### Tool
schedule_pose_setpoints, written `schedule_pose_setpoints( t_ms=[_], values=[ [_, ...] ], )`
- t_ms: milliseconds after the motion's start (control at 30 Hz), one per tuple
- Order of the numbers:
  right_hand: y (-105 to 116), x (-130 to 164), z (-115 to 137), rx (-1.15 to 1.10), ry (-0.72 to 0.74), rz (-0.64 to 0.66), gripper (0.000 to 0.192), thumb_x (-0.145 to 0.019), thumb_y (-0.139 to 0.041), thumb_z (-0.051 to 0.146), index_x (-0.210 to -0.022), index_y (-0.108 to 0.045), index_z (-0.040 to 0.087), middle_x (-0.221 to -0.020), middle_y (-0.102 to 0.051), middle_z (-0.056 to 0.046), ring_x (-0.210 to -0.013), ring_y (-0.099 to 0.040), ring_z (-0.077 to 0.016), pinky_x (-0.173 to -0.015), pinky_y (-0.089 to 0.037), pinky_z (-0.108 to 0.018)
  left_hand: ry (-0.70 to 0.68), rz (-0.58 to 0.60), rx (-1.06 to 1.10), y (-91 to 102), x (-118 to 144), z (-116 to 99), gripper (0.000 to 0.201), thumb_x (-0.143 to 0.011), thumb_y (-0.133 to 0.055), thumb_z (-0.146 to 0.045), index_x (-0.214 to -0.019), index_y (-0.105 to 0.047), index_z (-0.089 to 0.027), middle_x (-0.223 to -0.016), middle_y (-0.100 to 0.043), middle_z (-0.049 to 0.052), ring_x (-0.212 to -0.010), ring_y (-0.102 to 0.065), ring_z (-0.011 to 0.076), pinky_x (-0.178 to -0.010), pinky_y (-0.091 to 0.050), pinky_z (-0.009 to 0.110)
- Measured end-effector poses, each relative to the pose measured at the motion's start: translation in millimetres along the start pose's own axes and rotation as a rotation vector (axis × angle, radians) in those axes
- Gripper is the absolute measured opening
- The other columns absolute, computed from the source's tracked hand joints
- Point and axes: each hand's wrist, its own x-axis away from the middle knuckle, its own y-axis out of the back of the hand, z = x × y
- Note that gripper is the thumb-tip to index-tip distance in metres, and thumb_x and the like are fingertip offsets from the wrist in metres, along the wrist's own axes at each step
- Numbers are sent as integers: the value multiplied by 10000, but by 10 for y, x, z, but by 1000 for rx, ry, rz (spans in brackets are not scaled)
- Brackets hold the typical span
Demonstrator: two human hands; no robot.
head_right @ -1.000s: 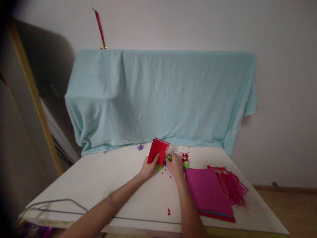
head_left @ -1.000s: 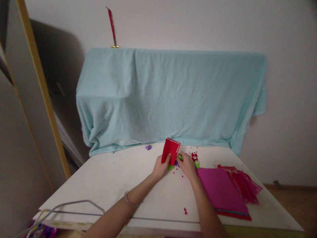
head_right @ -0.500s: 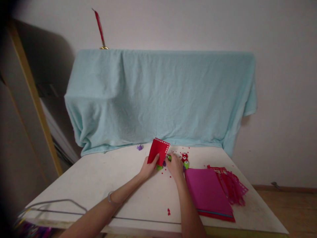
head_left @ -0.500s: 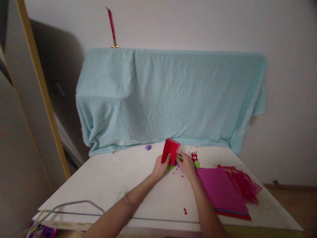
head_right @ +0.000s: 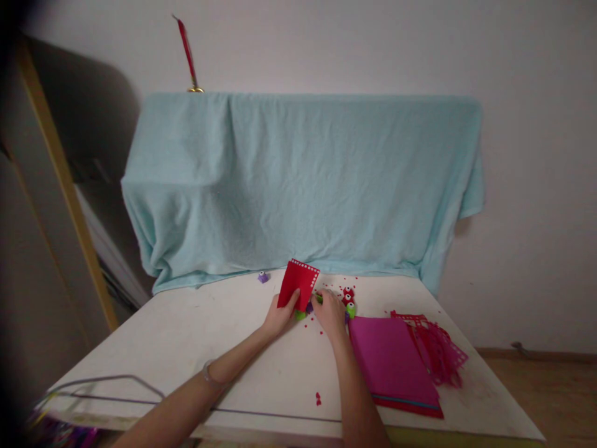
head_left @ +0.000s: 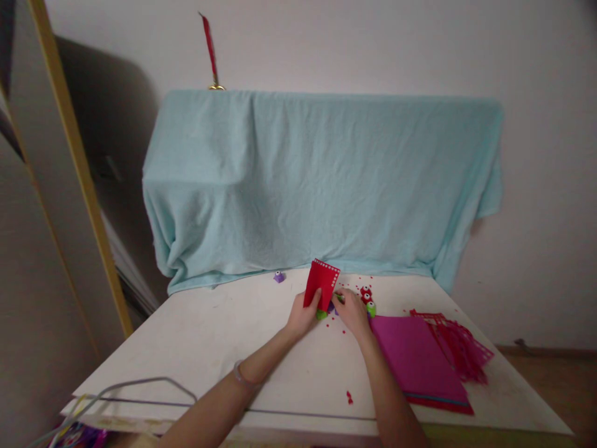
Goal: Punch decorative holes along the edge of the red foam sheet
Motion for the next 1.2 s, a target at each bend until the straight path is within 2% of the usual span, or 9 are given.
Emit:
schedule_pose_setpoints(
  t_ms=[200, 633, 800, 1033, 1200],
  values=[
    [-9, -11, -3, 9, -4, 1, 240, -905, -492, 350, -887, -685, 208, -943, -697, -64, -890, -642, -195, -740, -418, -257, 6, 4, -8, 22, 1, -32, 499, -854, -471, -593, -625, -532, -154, -527, -498, -7, -521, -426, 121, -514, -335, 227],
    [-13, -28, -29, -83, 25, -23, 223, -920, -475, 317, -928, -669, 208, -955, -658, -63, -908, -627, -188, -844, -428, -271, -14, -18, -22, 40, -4, -79, 518, -852, -445, -620, -663, -544, -149, -603, -538, 20, -564, -447, 131, -523, -351, 223],
    [46, -12, 33, -76, 95, -99, 218, -879, -553, 347, -968, -680, 194, -1036, -606, -90, -1004, -570, -220, -903, -418, -306, -41, -16, -8, 36, -7, -57, 479, -867, -454, -576, -691, -561, -144, -631, -551, 14, -574, -452, 126, -537, -348, 223],
    [122, 38, 117, -83, 253, -50, 147, -814, -627, 218, -934, -710, 237, -1094, -572, -70, -1043, -520, -218, -929, -409, -329, -34, -39, -14, 17, -17, -28, 469, -865, -453, -565, -697, -569, -143, -621, -554, 6, -562, -451, 120, -525, -337, 216],
    [115, 41, 98, -80, 277, -39, 84, -798, -657, 229, -865, -708, 228, -1106, -559, -69, -1054, -504, -223, -925, -415, -329, -49, -37, -10, 22, -22, -7, 468, -868, -459, -568, -691, -556, -146, -629, -553, 5, -570, -459, 118, -532, -346, 212]
  ],
)
